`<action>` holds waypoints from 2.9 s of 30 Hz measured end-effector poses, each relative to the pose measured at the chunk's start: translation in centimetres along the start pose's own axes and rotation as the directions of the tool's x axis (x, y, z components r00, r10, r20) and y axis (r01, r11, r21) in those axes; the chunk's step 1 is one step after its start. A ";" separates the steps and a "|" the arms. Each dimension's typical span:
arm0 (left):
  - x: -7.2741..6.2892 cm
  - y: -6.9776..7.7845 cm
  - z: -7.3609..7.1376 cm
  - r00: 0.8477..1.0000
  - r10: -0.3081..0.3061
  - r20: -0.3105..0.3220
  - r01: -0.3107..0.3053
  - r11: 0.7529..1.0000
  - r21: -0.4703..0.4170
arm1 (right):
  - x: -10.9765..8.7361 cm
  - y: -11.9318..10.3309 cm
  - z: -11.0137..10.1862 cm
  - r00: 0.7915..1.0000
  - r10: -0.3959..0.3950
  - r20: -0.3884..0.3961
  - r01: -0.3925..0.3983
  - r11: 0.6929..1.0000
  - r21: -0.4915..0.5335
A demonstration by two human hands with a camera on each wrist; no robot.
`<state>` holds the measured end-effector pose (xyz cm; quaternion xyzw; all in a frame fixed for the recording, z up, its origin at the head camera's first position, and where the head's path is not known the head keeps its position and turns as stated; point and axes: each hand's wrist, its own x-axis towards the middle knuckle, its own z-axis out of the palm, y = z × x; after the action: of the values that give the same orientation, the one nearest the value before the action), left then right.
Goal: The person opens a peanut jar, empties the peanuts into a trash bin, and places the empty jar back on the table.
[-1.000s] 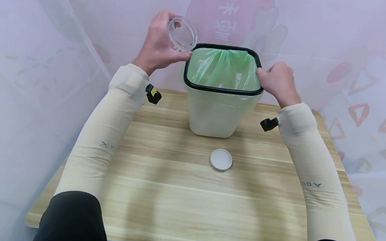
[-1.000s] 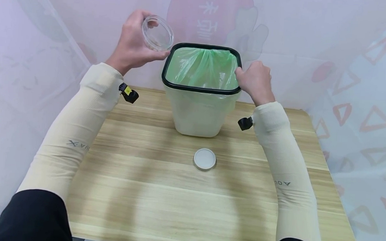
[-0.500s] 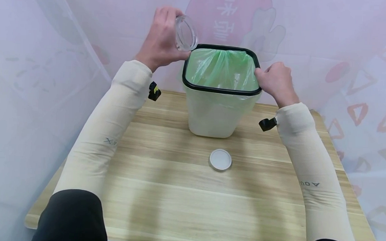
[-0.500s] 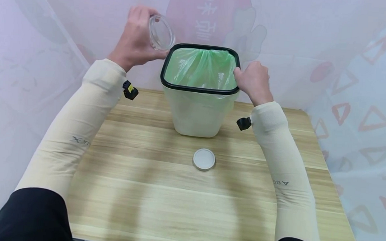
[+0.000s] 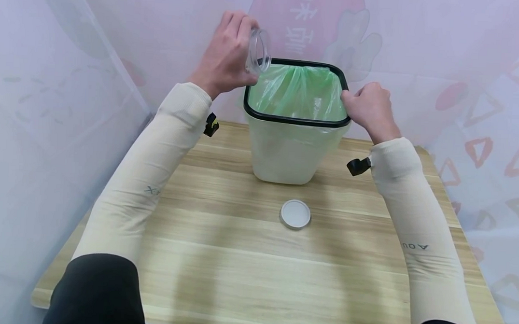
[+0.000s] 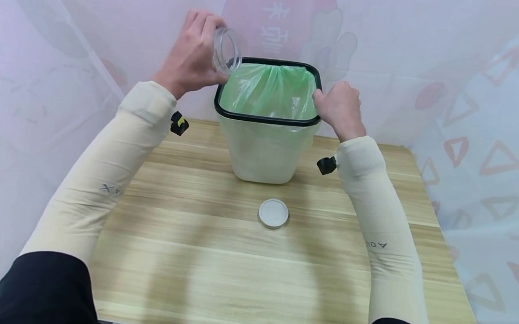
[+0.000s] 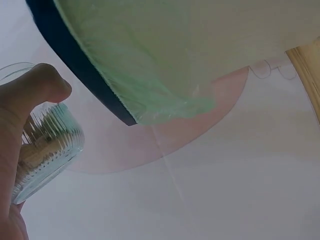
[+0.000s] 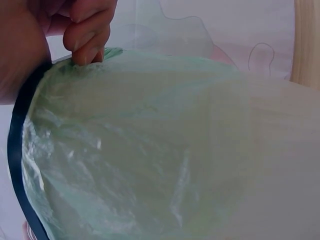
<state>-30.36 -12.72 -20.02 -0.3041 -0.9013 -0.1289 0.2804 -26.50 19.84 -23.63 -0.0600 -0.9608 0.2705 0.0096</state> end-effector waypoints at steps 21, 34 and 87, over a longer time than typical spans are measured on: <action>0.5 0.8 0.1 0.990 0.138 0.008 -0.138 0.982 0.130 | 0.2 0.1 0.1 1.000 -0.025 -0.013 0.025 1.000 0.009; 0.5 1.1 0.5 0.978 0.207 -0.037 -0.192 0.949 0.250 | 0.0 0.0 0.3 1.000 -0.029 -0.011 0.030 0.999 0.025; 1.1 1.9 2.1 0.873 0.470 -0.130 -0.356 0.797 0.487 | 0.0 -0.4 0.4 1.000 -0.023 -0.012 0.023 1.000 0.018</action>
<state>-30.85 -9.88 -20.99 -0.4034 -0.7755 0.1106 0.4729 -26.59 19.32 -23.74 -0.0504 -0.9589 0.2786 0.0188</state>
